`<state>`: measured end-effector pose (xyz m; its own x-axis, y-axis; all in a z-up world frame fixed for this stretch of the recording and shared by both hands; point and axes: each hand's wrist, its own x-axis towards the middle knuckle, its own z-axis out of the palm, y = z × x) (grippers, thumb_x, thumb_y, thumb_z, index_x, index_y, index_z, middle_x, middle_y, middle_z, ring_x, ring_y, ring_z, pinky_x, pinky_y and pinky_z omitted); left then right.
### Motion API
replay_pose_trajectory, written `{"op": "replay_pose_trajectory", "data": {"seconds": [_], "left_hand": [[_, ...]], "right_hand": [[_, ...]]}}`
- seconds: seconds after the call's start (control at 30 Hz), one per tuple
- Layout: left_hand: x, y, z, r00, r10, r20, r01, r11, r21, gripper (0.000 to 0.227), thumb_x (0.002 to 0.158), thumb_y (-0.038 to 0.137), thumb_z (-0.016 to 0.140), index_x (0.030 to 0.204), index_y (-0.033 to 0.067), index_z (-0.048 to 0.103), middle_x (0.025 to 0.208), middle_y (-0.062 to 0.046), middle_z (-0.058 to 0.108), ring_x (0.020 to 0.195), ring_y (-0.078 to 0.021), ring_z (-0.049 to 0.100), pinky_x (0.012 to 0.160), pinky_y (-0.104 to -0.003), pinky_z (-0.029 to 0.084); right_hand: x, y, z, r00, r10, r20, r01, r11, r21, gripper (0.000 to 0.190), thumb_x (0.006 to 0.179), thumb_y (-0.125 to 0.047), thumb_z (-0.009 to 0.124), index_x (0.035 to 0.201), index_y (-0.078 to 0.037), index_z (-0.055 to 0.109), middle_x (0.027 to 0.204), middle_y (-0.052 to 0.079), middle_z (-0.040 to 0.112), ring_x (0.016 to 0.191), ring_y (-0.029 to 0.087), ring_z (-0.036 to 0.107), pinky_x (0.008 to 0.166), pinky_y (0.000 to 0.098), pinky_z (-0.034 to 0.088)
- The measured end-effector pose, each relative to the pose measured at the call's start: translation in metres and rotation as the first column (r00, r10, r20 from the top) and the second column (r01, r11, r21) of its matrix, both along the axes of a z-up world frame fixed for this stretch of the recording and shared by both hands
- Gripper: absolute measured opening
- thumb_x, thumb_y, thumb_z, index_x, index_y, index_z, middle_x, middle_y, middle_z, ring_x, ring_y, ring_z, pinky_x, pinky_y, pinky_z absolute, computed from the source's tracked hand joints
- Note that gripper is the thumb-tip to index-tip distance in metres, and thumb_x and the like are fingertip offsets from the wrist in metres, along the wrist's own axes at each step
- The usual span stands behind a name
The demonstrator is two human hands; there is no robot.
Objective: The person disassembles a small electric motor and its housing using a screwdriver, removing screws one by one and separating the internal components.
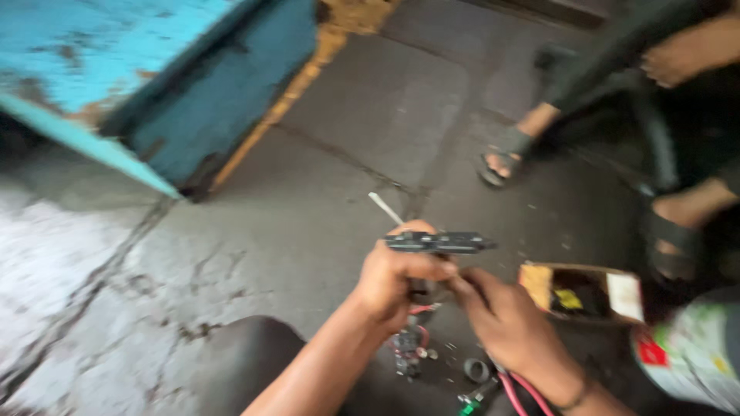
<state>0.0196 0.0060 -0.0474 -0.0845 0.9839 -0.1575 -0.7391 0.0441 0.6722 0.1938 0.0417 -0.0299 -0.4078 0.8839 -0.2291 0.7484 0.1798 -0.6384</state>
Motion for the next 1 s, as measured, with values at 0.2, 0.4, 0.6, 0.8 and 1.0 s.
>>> {"op": "replay_pose_trajectory", "data": {"seconds": [0.2,0.4,0.6,0.8,1.0], "left_hand": [[-0.019,0.004,0.015,0.965,0.165,-0.205,-0.165,0.986,0.017,0.023,0.064,-0.005,0.076,0.082,0.0018,0.063,0.075,-0.01,0.064,0.064,-0.0206,0.062,0.06,-0.037,0.048],[-0.029,-0.007,0.033,0.362,0.358,-0.861,-0.284,0.922,0.264,0.024,0.061,0.015,0.077,0.082,0.0064,0.071,0.089,-0.007,0.07,0.088,-0.0243,0.068,0.082,-0.035,0.056],[-0.022,-0.02,0.046,-0.037,0.179,-0.983,-0.033,0.983,0.181,0.036,0.059,0.026,0.071,0.092,0.0107,0.075,0.105,-0.009,0.07,0.096,-0.0325,0.069,0.084,-0.042,0.055],[-0.015,-0.018,0.043,-0.239,-0.003,-0.971,0.161,0.986,-0.043,0.05,0.055,0.027,0.07,0.102,0.0127,0.077,0.11,-0.011,0.071,0.096,-0.0331,0.071,0.081,-0.044,0.056],[0.008,-0.015,0.032,-0.268,-0.113,-0.957,0.312,0.93,-0.197,0.047,0.058,0.031,0.069,0.1,0.013,0.078,0.11,-0.012,0.073,0.096,-0.0335,0.072,0.081,-0.043,0.057]], "right_hand": [[0.051,0.046,-0.086,0.972,0.054,0.227,-0.042,0.997,-0.057,0.047,0.085,-0.035,0.08,0.123,-0.013,0.061,0.115,0.014,0.074,0.112,0.025,0.072,0.1,0.039,0.054],[0.112,0.127,-0.193,0.953,0.112,-0.28,-0.102,0.994,0.049,0.06,0.078,0.001,0.074,0.134,0.0,0.053,0.11,0.019,0.071,0.105,0.027,0.073,0.1,0.0429,0.055],[0.081,0.082,-0.085,0.937,0.098,-0.334,-0.014,0.969,0.245,0.046,0.082,0.005,0.071,0.127,-0.005,0.071,0.107,0.018,0.078,0.102,0.021,0.074,0.093,0.0354,0.057],[0.079,0.068,-0.065,0.924,-0.021,-0.383,0.07,0.991,0.114,0.054,0.092,0.0,0.071,0.145,-0.002,0.061,0.1,0.022,0.074,0.088,0.023,0.074,0.077,0.0343,0.057],[0.111,0.102,-0.11,0.889,-0.085,-0.451,0.005,0.984,-0.176,0.048,0.088,0.008,0.075,0.133,0.005,0.055,0.09,0.029,0.066,0.067,0.027,0.062,0.059,0.0436,0.052]]}}
